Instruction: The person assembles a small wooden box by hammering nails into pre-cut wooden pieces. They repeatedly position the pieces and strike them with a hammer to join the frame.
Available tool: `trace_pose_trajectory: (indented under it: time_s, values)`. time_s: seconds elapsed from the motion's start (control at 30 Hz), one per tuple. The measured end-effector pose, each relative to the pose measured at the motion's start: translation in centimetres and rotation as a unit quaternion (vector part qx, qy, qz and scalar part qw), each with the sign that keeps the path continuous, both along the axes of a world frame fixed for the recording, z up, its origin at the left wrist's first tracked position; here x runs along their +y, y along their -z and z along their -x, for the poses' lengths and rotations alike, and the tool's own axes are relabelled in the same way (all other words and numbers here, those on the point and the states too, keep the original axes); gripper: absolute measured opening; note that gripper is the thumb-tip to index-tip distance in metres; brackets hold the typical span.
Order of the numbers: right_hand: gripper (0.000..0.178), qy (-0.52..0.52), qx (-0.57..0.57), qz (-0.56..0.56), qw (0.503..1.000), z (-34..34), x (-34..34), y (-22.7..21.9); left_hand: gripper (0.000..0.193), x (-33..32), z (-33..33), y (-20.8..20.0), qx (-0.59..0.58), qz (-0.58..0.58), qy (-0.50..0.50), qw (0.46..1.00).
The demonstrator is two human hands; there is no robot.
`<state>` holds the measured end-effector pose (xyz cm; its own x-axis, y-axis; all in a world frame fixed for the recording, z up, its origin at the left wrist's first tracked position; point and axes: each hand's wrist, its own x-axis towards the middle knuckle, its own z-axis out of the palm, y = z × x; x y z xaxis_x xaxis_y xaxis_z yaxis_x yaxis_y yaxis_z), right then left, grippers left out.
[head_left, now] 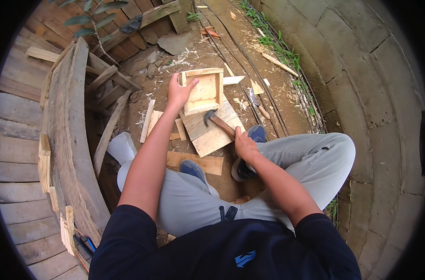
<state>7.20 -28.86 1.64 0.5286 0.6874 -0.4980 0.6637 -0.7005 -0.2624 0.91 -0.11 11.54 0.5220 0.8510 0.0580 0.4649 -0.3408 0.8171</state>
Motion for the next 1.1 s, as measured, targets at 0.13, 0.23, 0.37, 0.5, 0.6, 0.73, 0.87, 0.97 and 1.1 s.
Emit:
trace_pose_trajectory:
  time_s: [0.13, 0.23, 0.37, 0.5, 0.6, 0.73, 0.87, 0.97, 1.1]
  values:
    - [0.04, 0.037, 0.049, 0.004, 0.998, -1.2, 2.2, -6.3, 0.06, 0.0, 0.4, 2.0, 0.019, -0.02, -0.034, 0.999]
    - [0.033, 0.105, 0.065, -0.012, 0.992, -2.0, 2.5, -9.8, 0.058, 1.2, 0.8, 3.3, -0.018, -0.019, -0.016, 1.0]
    - [0.037, 0.171, 0.101, -0.005, 0.98, -5.0, 0.9, -9.8, 0.058, 0.7, 0.3, 4.5, -0.067, -0.04, 0.002, 0.997]
    - [0.043, 0.23, 0.173, -0.013, 0.958, -9.2, 1.0, -10.1, 0.063, 0.1, 0.2, 4.6, -0.043, 0.004, 0.019, 0.999]
    - [0.042, 0.277, 0.184, -0.159, 0.93, -9.5, 0.8, -11.1, 0.068, -0.7, 0.1, 4.6, -0.044, 0.029, 0.027, 0.998]
    - [0.033, 0.359, 0.284, -0.285, 0.842, -8.6, 2.2, -14.6, 0.067, -0.6, 0.2, 5.5, -0.067, 0.003, 0.015, 0.998]
    - [0.033, 0.373, 0.303, -0.304, 0.823, -9.0, 2.2, -15.5, 0.067, -0.5, -0.3, 6.0, 0.0, 0.024, 0.036, 0.999]
    - [0.035, 0.361, 0.304, -0.296, 0.83, -8.8, 2.2, -15.5, 0.065, 0.0, 0.4, 6.8, 0.11, 0.018, 0.019, 0.994]
    - [0.039, 0.338, 0.284, -0.283, 0.851, -8.0, 2.2, -15.2, 0.06, 2.2, 1.7, 6.8, 0.119, 0.053, 0.029, 0.991]
